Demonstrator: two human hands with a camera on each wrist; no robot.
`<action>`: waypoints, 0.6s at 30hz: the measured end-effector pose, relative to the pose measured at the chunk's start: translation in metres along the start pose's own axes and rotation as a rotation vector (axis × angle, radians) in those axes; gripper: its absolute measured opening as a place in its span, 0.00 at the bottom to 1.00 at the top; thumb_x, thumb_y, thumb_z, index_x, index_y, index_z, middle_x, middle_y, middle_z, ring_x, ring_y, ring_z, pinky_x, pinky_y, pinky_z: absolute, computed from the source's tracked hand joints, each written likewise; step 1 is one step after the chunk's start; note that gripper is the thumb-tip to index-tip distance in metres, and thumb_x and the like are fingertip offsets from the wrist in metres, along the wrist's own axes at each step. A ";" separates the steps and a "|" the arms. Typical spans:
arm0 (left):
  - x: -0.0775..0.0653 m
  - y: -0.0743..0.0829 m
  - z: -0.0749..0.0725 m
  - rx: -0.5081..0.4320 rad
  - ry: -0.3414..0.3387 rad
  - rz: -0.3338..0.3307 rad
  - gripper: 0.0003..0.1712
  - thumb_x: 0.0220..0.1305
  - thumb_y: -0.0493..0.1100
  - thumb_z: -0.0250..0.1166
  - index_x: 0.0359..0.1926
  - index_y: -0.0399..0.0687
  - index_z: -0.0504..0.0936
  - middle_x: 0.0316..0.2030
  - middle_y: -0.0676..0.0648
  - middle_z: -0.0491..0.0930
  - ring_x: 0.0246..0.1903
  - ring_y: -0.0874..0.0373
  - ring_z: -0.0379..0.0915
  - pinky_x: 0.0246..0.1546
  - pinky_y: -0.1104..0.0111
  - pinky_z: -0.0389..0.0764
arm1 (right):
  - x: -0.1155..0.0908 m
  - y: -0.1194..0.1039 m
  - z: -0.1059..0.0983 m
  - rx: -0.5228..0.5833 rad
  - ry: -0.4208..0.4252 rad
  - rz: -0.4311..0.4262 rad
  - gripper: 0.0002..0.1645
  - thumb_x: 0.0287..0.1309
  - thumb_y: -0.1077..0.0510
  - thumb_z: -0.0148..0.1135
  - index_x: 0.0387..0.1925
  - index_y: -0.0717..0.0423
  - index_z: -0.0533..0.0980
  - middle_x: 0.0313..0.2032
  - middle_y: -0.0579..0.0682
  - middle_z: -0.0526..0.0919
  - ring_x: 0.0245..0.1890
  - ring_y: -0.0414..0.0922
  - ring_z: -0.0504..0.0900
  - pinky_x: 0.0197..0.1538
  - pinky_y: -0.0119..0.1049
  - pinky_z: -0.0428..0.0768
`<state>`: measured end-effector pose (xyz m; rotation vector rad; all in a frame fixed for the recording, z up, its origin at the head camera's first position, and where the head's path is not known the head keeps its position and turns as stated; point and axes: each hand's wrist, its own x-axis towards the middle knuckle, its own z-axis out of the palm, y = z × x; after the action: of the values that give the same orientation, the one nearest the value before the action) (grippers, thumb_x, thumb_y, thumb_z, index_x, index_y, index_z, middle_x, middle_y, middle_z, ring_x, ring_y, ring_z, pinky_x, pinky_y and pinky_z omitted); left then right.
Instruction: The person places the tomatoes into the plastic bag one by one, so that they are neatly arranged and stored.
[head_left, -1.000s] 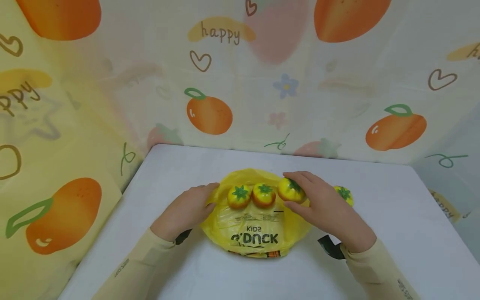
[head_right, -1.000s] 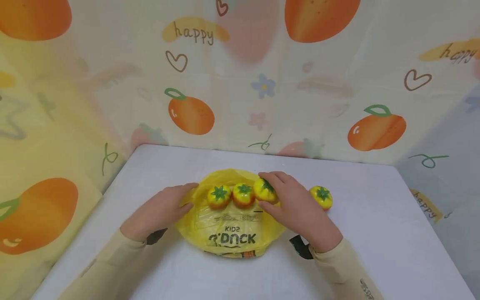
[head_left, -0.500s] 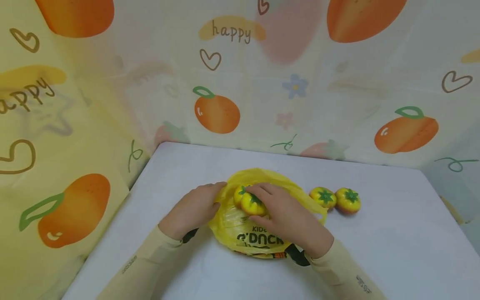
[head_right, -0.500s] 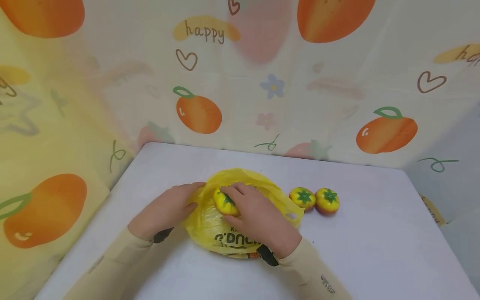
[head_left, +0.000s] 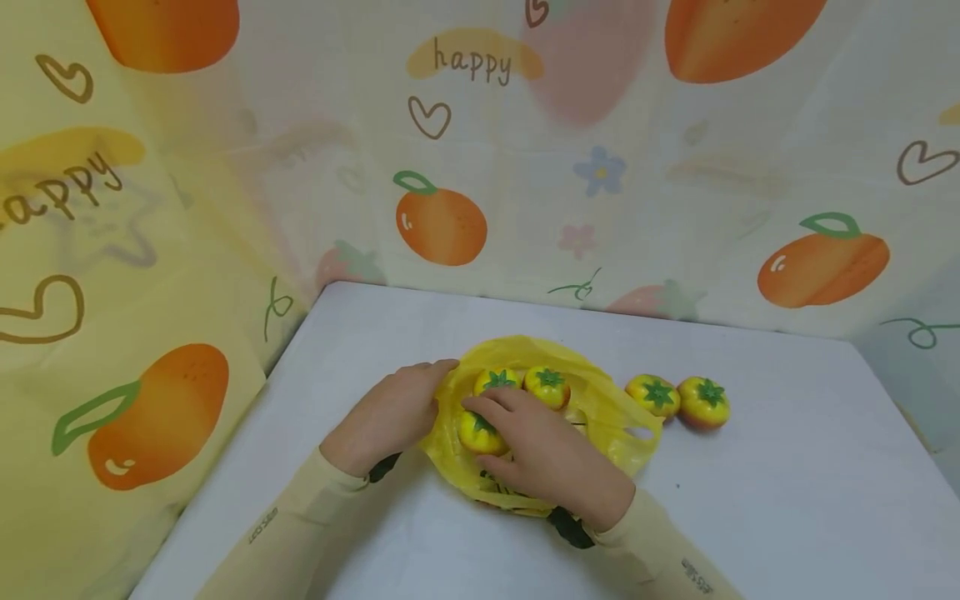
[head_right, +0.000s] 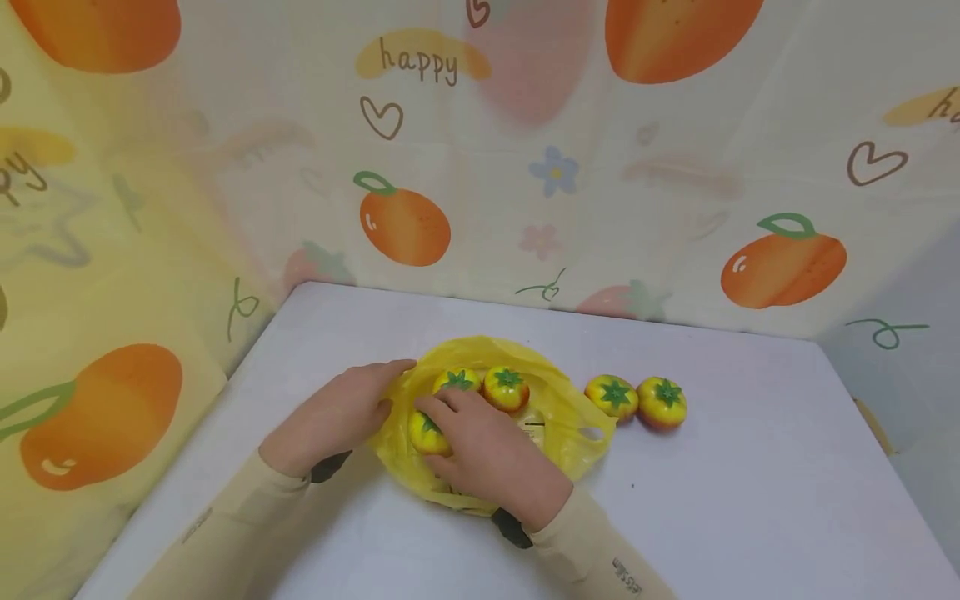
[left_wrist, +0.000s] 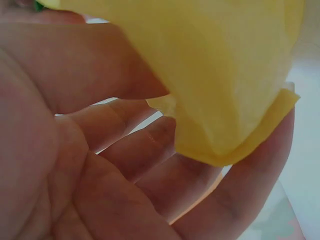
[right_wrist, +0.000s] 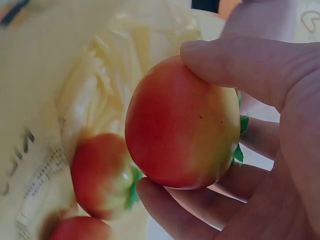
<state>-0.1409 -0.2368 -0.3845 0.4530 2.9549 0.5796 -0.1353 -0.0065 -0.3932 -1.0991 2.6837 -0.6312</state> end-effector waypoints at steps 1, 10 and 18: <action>0.000 0.000 0.000 -0.002 0.003 0.004 0.26 0.77 0.34 0.61 0.73 0.41 0.76 0.58 0.41 0.87 0.52 0.46 0.86 0.59 0.52 0.88 | 0.001 0.000 0.002 0.004 -0.008 0.003 0.39 0.69 0.43 0.74 0.76 0.44 0.72 0.69 0.47 0.79 0.66 0.45 0.80 0.72 0.45 0.82; 0.001 0.000 0.000 -0.007 0.014 0.026 0.26 0.77 0.33 0.60 0.72 0.40 0.77 0.59 0.41 0.87 0.52 0.47 0.86 0.58 0.53 0.89 | 0.002 0.003 0.019 0.025 -0.047 -0.008 0.36 0.70 0.43 0.72 0.75 0.44 0.73 0.68 0.46 0.79 0.63 0.42 0.80 0.71 0.43 0.83; -0.002 0.001 -0.004 0.015 0.009 0.014 0.27 0.75 0.31 0.60 0.73 0.39 0.76 0.60 0.39 0.87 0.55 0.43 0.86 0.60 0.51 0.88 | 0.006 0.004 0.028 -0.007 -0.048 -0.026 0.36 0.70 0.44 0.72 0.75 0.46 0.74 0.67 0.45 0.80 0.61 0.42 0.81 0.69 0.42 0.83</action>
<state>-0.1390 -0.2382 -0.3803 0.4740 2.9692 0.5632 -0.1335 -0.0173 -0.4202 -1.1380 2.6370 -0.5917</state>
